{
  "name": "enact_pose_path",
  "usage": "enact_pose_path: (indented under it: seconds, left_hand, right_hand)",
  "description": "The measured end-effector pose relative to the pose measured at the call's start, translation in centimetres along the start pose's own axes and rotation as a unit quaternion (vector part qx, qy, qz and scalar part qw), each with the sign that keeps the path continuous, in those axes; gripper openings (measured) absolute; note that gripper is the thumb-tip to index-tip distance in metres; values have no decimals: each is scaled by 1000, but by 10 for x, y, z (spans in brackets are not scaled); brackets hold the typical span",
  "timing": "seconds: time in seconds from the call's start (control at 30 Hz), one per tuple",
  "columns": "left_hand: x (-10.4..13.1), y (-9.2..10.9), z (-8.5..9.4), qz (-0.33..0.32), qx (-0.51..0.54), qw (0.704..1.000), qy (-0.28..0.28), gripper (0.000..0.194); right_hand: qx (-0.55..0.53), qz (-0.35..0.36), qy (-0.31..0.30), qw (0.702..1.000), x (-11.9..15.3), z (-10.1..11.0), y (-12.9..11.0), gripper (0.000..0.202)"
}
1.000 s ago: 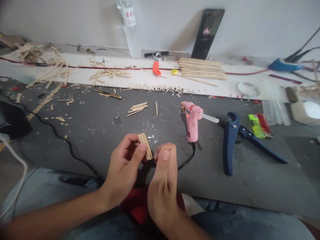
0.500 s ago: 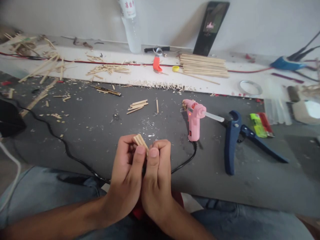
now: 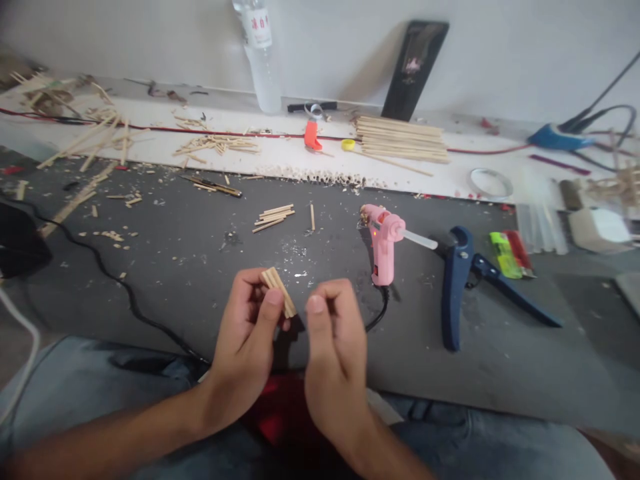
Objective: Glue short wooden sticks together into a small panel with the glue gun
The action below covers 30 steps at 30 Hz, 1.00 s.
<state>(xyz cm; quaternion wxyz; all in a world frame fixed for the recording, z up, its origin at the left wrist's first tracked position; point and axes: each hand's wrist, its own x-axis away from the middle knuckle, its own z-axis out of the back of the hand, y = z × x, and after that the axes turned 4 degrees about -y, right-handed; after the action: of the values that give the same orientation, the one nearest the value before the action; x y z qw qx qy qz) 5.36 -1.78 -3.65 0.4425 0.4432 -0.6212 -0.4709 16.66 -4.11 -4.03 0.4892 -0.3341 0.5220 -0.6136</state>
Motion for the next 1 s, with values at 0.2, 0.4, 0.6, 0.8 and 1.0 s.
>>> enact_pose_path:
  seconds: [0.2, 0.4, 0.6, 0.8, 1.0]
  left_hand:
    - [-11, 7, 21, 43, 21, 995, -87, 22]
    - [-30, 12, 41, 54, 59, 985, -153, 23]
    - [-35, 10, 45, 52, 91, 975, -195, 29]
    - [-32, -1, 45, 75, 126, 963, -226, 25]
    - [-30, -4, 42, 131, 155, 954, -220, 25]
  right_hand:
    - [97, 13, 216, 971, -38, 64, 29, 36]
    - [206, -68, 55, 975, -83, 73, 32, 39]
    - [244, -72, 52, 966, -99, 72, 23, 36]
    - [72, -98, 61, 991, -56, 76, 25, 31]
    - [-45, -84, -45, 994, -29, 70, 20, 34]
